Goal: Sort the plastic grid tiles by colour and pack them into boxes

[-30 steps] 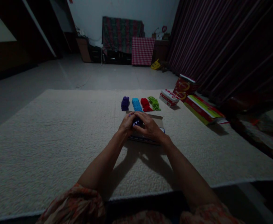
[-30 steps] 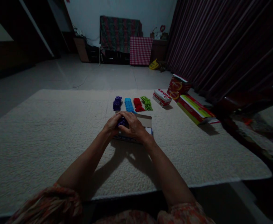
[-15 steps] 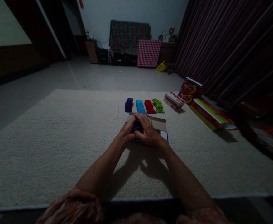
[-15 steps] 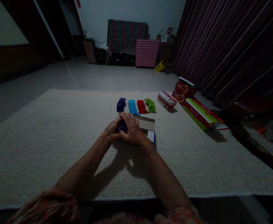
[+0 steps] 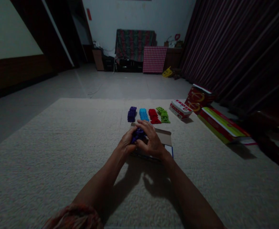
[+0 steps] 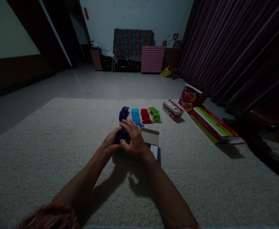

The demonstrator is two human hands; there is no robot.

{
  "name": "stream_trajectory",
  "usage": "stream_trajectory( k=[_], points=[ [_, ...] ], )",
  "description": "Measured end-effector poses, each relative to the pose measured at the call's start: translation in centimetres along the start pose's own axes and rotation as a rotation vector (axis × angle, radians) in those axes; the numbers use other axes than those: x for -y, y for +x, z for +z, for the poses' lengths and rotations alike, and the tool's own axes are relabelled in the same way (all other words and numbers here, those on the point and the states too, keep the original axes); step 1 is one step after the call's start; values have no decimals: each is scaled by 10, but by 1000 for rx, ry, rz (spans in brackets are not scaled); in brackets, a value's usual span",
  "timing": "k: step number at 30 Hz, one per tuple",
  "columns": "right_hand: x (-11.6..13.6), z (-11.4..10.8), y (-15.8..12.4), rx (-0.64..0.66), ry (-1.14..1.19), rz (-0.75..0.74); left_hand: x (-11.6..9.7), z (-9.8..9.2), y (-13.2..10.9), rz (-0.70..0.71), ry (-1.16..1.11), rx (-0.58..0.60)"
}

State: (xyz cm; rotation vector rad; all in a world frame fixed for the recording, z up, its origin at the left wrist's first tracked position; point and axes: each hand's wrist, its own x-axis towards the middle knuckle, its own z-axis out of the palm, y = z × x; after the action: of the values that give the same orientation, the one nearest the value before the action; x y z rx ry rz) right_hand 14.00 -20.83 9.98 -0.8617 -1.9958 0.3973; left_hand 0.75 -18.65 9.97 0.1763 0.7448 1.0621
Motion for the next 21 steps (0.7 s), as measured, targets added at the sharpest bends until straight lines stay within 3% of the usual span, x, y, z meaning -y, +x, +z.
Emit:
stream_trajectory(
  k=[6, 11, 16, 19, 21],
  points=[
    [-8, 7, 3, 3, 19, 10, -11, 7, -1, 25, -30, -62],
    [-4, 20, 0, 7, 1, 50, -3, 1, 2, 58, -44, 23],
    [7, 9, -1, 29, 128, 76, 6, -5, -3, 110, 19, 51],
    [7, -3, 3, -91, 253, 129, 4, -4, -9, 87, 53, 44],
    [0, -11, 6, -210, 291, 260, 0, -2, -12, 73, 97, 89]
  ],
)
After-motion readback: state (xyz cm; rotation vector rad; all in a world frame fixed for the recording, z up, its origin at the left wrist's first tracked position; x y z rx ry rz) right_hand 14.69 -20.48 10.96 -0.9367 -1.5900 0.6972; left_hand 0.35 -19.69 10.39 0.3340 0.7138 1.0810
